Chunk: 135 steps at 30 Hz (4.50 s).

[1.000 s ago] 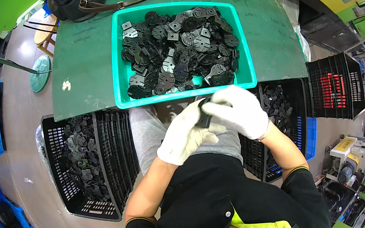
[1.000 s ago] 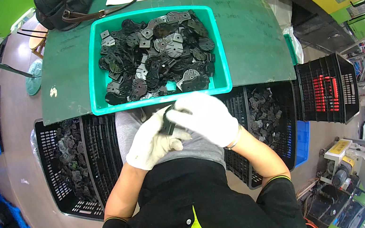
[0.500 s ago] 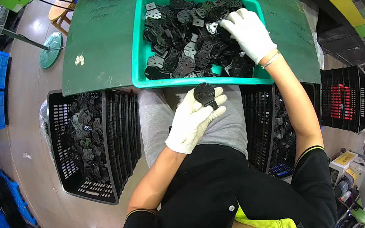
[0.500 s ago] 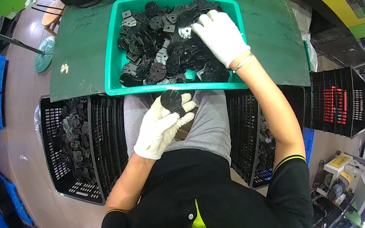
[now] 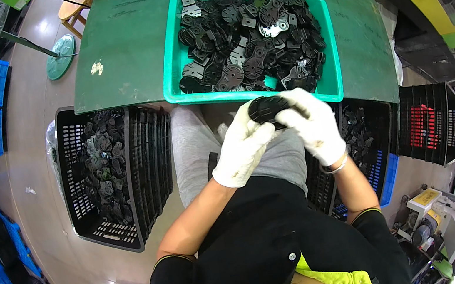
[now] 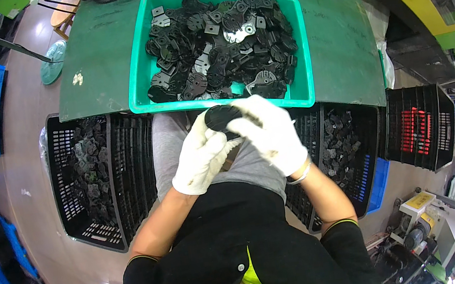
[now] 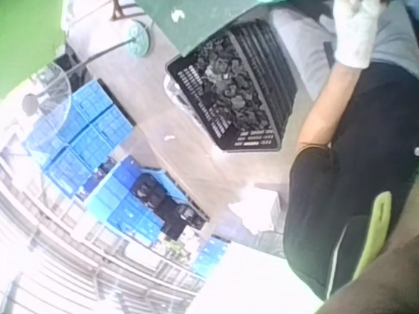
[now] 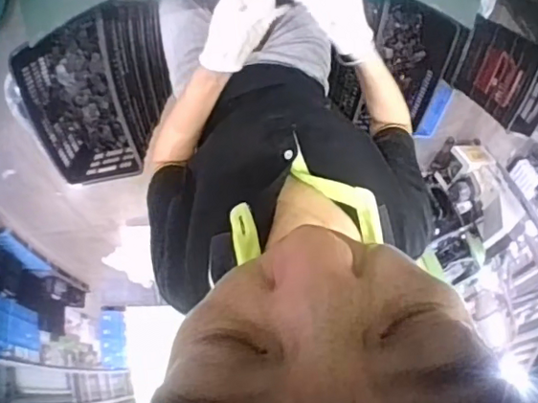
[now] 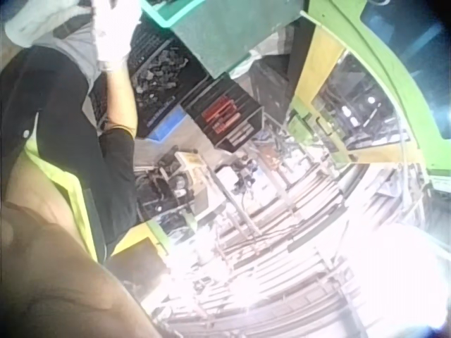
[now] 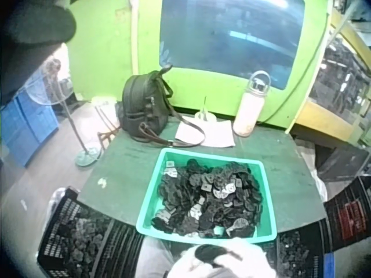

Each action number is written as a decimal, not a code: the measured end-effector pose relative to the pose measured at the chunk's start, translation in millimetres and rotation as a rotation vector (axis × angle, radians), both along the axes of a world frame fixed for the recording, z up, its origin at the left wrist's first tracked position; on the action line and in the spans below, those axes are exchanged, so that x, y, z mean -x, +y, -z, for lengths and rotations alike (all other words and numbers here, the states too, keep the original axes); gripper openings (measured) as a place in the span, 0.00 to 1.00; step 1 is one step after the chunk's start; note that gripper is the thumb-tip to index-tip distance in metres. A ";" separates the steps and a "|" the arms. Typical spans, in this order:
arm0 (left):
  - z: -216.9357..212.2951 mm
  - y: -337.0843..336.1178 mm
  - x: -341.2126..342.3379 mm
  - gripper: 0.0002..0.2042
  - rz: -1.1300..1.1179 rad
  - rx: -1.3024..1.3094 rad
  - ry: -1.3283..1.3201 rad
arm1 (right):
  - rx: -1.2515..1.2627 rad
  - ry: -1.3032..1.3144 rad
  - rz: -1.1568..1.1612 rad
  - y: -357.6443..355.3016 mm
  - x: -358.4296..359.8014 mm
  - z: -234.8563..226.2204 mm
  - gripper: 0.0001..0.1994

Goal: The person sorts black plastic components by hand, moving them from a green tray into black crates.

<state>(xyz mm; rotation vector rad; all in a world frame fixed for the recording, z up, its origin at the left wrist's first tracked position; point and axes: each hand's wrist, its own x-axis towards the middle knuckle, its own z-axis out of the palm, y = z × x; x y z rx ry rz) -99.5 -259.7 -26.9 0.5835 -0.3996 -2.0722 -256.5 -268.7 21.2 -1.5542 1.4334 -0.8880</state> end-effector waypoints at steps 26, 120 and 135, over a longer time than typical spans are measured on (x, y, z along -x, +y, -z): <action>21.8 9.4 6.6 0.27 -0.058 0.016 0.253 | 0.461 0.549 0.024 40.9 -35.2 39.2 0.21; -1.4 -18.7 25.1 0.27 -0.030 0.032 0.333 | 0.711 0.520 -0.110 11.0 6.9 22.5 0.17; 3.1 2.9 20.7 0.23 0.059 -0.103 0.498 | 0.484 0.338 0.222 42.0 -0.2 30.2 0.16</action>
